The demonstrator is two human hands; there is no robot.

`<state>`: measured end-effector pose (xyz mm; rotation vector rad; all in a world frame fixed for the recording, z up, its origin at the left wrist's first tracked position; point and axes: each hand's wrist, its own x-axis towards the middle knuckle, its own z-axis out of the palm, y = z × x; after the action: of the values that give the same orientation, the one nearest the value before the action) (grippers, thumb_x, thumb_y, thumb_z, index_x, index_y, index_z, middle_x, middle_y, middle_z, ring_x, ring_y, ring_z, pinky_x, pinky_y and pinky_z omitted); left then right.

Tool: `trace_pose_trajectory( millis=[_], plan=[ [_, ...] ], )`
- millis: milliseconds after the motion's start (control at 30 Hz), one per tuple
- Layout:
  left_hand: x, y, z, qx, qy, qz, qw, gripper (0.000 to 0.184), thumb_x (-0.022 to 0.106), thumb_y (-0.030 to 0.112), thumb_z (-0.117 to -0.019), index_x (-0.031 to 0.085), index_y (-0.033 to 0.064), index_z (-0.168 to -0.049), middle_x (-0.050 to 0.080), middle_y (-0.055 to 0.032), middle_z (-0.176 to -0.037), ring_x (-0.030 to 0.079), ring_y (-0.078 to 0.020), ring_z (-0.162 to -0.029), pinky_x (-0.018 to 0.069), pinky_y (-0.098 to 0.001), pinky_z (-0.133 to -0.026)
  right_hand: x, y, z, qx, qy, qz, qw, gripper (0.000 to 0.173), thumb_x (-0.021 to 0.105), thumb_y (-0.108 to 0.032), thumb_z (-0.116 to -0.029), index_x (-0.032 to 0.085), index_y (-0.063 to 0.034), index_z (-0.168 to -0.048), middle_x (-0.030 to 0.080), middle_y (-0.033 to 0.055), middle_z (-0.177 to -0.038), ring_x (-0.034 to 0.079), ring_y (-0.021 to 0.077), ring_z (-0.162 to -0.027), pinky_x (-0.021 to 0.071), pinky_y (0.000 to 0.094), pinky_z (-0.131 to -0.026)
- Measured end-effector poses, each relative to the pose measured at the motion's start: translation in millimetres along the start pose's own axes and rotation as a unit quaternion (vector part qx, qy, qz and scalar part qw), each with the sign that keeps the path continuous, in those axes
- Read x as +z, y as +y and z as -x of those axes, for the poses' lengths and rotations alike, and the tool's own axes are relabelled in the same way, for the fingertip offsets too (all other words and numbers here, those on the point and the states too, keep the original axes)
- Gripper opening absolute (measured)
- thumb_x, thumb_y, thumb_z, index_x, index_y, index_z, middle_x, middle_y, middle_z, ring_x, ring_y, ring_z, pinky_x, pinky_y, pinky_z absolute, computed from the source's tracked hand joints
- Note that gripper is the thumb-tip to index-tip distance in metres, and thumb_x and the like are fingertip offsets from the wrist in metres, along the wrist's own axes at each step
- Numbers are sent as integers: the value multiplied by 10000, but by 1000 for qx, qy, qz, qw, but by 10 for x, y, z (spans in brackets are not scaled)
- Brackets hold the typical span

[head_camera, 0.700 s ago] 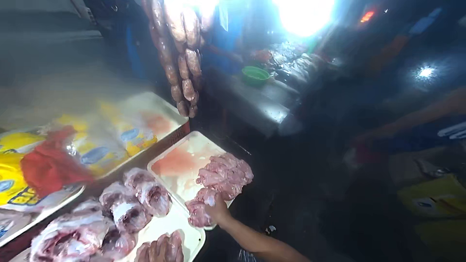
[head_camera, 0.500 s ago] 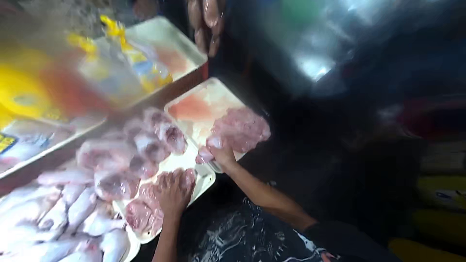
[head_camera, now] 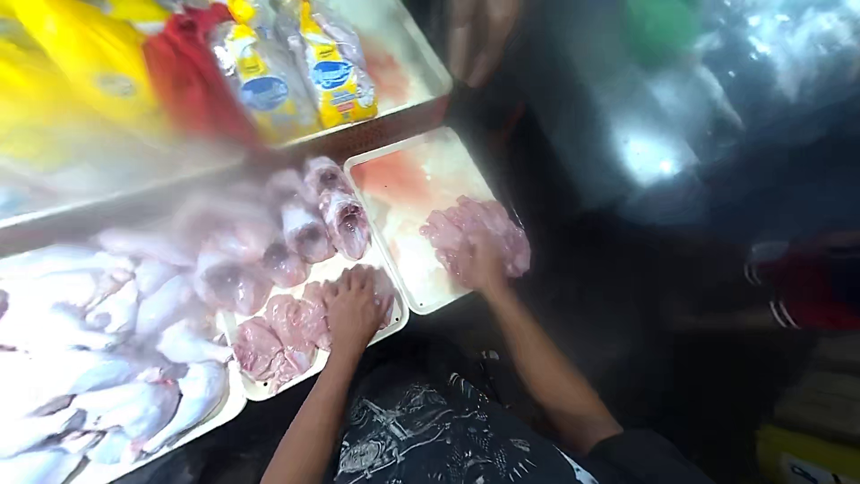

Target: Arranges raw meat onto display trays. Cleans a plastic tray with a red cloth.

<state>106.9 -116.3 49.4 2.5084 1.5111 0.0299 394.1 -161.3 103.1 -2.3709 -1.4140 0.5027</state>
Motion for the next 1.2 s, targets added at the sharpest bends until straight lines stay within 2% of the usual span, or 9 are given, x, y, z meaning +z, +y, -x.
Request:
trace_pose_trajectory(
  millis=[267, 433, 533, 667, 800, 933, 1033, 1100, 1200],
  plan=[
    [111, 72, 38, 39, 34, 12, 999, 572, 372, 536, -1053, 541, 183, -1471, 521, -105, -1526, 457, -335, -1429, 349, -616, -1138, -253, 719, -993, -126, -114, 226, 959, 525, 518, -245, -1042, 446, -130, -1549, 525, 201, -1506, 474, 427, -1405, 393, 643, -1130],
    [239, -17, 322, -204, 140, 47, 968, 513, 375, 465, -1059, 542, 233, -1485, 421, -84, -1616, 312, -336, -1528, 265, -650, -1186, -324, 439, -1190, -88, -175, 299, 934, 535, 634, -251, -975, 509, -61, -1459, 624, 305, -1302, 601, 527, -1200, 466, 731, -968],
    [138, -16, 229, -224, 47, 79, 970, 527, 319, 402, -1072, 446, 234, -1555, 354, -121, -1648, 274, -349, -1543, 274, -655, -1172, -533, 305, -1388, -33, -241, 224, 944, 445, 564, -267, -1015, 571, -57, -1407, 624, 324, -1297, 578, 524, -1235, 412, 747, -1017],
    [43, -181, 22, -183, -1, 183, 966, 548, 360, 408, -1089, 396, 167, -1580, 347, -142, -1645, 289, -344, -1534, 187, -610, -1235, -841, -233, -1276, -6, -185, -67, 981, 328, 531, -198, -1043, 636, -47, -1314, 685, 213, -1156, 677, 300, -1031, 548, 534, -912],
    [-18, -423, 437, -168, 217, 445, 852, 636, 404, 361, -1079, 263, 45, -1613, 297, -163, -1661, 306, -267, -1529, 265, -489, -1255, -975, -1188, -728, -135, -121, -154, 971, 382, 553, -197, -1013, 588, -87, -1377, 688, 148, -1185, 685, 219, -1011, 573, 494, -893],
    [-246, -719, 733, -165, 400, 462, 775, 718, 425, 502, -1060, 309, 16, -1576, 401, -146, -1596, 421, -179, -1448, 359, -396, -1214, -94, -2006, 79, -281, -75, -109, 950, 443, 575, -263, -1030, 556, -77, -1431, 673, 167, -1251, 686, 282, -1068, 582, 548, -897],
    [-319, -1017, 639, -151, 401, 334, 839, 666, 270, 479, -1106, 483, -56, -1441, 463, -186, -1554, 396, -249, -1480, 288, -430, -1251, 807, -2310, 565, -333, -213, -28, 918, 606, 738, -306, -915, 535, -113, -1453, 661, 167, -1279, 668, 344, -1123, 561, 610, -910],
    [-344, -1214, 569, -157, 221, 226, 936, 609, 275, 447, -1096, 505, 38, -1485, 450, -167, -1575, 364, -323, -1497, 251, -546, -1239, 1052, -2253, 662, -337, -297, -10, 893, 559, 701, -354, -964, 556, -108, -1444, 628, 132, -1372, 610, 315, -1251, 503, 571, -1034],
    [-224, -1296, 411, -144, 36, 105, 983, 621, 523, 578, -997, 534, 211, -1497, 438, -141, -1585, 300, -423, -1506, 244, -739, -1137, 892, -1669, 330, -293, -184, 10, 938, 399, 630, -271, -1000, 634, -159, -1383, 642, 79, -1383, 613, 271, -1268, 509, 540, -1041]
  ],
)
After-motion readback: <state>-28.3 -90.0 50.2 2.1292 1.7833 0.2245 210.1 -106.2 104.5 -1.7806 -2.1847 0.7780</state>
